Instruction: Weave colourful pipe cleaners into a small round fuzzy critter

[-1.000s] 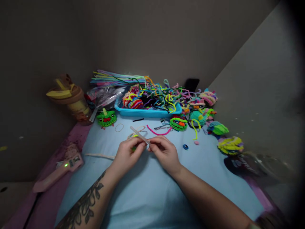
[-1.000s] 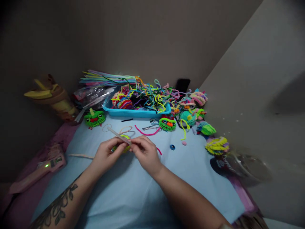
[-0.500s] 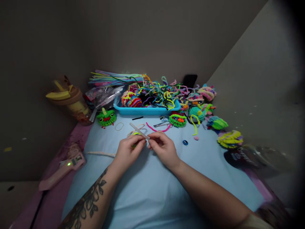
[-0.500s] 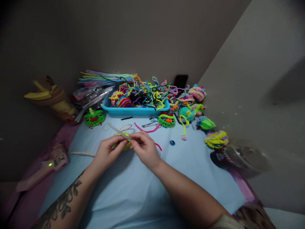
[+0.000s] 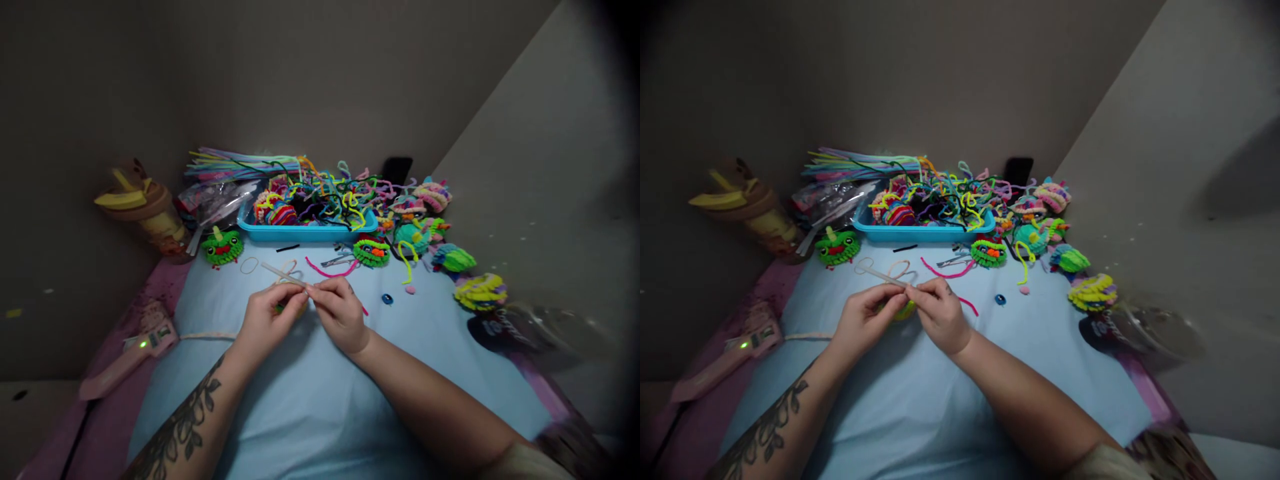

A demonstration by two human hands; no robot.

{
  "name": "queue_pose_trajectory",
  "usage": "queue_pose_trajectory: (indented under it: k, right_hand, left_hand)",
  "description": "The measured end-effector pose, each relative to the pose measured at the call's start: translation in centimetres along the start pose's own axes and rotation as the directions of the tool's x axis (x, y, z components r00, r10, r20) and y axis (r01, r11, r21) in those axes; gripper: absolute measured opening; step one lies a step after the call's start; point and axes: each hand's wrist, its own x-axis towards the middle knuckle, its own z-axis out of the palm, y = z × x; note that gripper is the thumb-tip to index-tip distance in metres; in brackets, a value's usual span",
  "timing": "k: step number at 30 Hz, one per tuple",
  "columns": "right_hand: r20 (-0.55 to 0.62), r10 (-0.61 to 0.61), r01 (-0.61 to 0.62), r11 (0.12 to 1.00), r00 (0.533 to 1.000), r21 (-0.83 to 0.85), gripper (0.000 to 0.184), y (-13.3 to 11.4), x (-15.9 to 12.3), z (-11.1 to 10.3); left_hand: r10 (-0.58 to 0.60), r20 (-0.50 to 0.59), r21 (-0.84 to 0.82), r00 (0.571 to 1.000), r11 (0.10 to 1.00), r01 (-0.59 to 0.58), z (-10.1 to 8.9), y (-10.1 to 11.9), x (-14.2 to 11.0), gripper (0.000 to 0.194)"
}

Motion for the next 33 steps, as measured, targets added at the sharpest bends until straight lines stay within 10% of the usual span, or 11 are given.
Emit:
queue_pose_trajectory:
  k: [33]
  right_hand:
    - [0.040, 0.214, -0.217, 0.961, 0.976, 0.171, 0.013, -0.8, 0.9, -0.8]
  left_hand:
    - [0.296, 0.025, 0.264, 0.955, 0.919, -0.292, 0.1, -1.2, -0.5, 0.014]
